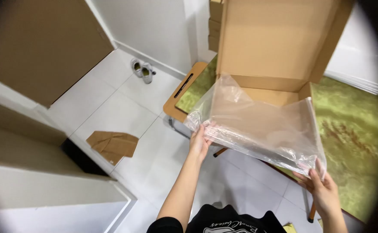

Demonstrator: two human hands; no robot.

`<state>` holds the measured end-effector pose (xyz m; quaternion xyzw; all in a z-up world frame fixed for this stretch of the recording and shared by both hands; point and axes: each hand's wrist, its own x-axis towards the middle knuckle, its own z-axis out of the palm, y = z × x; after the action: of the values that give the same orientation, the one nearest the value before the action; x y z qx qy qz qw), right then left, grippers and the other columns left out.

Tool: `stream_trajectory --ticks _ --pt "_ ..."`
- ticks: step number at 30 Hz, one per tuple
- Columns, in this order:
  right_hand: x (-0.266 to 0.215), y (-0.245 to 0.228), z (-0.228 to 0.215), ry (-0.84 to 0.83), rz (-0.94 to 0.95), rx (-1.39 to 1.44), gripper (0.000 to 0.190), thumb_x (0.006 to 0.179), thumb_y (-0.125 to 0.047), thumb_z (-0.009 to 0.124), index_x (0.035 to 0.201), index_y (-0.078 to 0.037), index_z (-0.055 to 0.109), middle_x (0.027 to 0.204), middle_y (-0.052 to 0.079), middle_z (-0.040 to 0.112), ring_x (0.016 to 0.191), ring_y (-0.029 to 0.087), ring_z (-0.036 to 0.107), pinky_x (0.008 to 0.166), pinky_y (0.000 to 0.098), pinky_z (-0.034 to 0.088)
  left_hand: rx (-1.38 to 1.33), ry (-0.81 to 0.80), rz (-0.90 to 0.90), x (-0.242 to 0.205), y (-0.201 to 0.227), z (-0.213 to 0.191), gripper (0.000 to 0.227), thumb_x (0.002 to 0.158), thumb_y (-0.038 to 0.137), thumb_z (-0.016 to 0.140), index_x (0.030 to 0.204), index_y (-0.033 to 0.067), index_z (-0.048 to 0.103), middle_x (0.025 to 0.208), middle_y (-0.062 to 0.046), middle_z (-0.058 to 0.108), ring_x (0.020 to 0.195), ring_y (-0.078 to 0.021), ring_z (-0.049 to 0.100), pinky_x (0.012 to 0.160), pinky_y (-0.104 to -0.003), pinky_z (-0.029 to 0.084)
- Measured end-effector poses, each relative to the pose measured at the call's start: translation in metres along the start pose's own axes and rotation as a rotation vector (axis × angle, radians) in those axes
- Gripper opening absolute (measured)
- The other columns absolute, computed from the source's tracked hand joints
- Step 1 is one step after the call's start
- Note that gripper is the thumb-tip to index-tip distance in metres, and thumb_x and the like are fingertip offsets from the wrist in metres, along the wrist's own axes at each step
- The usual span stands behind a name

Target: Packing items into boxes, tying ribbons, and hanging clothes on a rack

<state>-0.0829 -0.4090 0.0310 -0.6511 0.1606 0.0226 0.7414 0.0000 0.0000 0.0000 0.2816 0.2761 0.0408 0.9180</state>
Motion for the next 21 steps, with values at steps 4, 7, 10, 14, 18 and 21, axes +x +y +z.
stream_trajectory --ticks 4,7,10,14,18,21 --pt "0.000 0.021 -0.006 -0.041 -0.060 -0.028 0.055 0.118 -0.011 0.039 0.172 -0.003 0.032 0.146 0.031 0.055 0.111 0.050 0.060 0.093 0.0521 0.048 0.067 0.028 0.038 -0.022 0.031 -0.008 0.045 0.110 0.034 0.052 0.144 0.0094 0.067 0.143 -0.013 0.071 0.123 -0.0287 0.071 0.099 -0.044 0.060" --pt "0.002 0.032 -0.022 -0.007 -0.134 -0.031 0.048 0.123 -0.007 0.039 0.171 -0.002 0.037 0.139 0.033 0.057 0.111 0.046 0.061 0.092 0.0519 0.050 0.114 0.160 0.017 -0.035 0.050 -0.019 0.060 0.102 0.052 0.053 0.150 0.0172 0.057 0.152 -0.002 0.065 0.116 -0.0189 0.069 0.093 -0.033 0.051" --pt "0.008 0.042 -0.036 -0.013 0.077 -0.110 0.044 0.113 -0.005 0.049 0.157 -0.001 0.049 0.145 0.022 0.059 0.120 0.042 0.060 0.101 0.0514 0.047 0.017 0.116 0.055 -0.035 0.056 -0.038 0.052 0.107 0.042 0.053 0.142 0.0042 0.060 0.138 -0.016 0.072 0.120 -0.0270 0.072 0.099 -0.039 0.060" --pt "0.024 0.057 -0.047 0.039 0.097 -0.143 0.036 0.124 -0.024 0.052 0.144 0.005 0.060 0.124 0.022 0.068 0.105 0.031 0.066 0.088 0.0466 0.055 0.260 0.059 -0.021 -0.037 0.062 -0.061 0.048 0.108 0.047 0.053 0.130 0.0072 0.066 0.125 -0.011 0.077 0.108 -0.0239 0.076 0.092 -0.037 0.060" --pt "0.044 0.045 -0.040 0.218 0.065 -0.386 0.028 0.120 -0.029 0.067 0.123 -0.002 0.072 0.085 0.014 0.063 0.067 0.020 0.060 0.065 0.0392 0.059 0.531 0.065 -0.034 -0.033 0.059 -0.077 0.053 0.102 0.044 0.061 0.129 -0.0005 0.072 0.114 -0.015 0.075 0.096 -0.0293 0.072 0.095 -0.045 0.067" --pt "0.040 0.013 -0.027 0.281 -0.054 -0.830 0.029 0.115 -0.029 0.061 0.130 -0.011 0.078 0.071 0.014 0.069 0.065 0.026 0.070 0.070 0.0408 0.050 0.796 0.196 0.109 0.003 0.039 -0.114 0.049 0.100 0.048 0.066 0.101 -0.0002 0.076 0.082 -0.011 0.074 0.062 -0.0189 0.071 0.049 -0.034 0.064"
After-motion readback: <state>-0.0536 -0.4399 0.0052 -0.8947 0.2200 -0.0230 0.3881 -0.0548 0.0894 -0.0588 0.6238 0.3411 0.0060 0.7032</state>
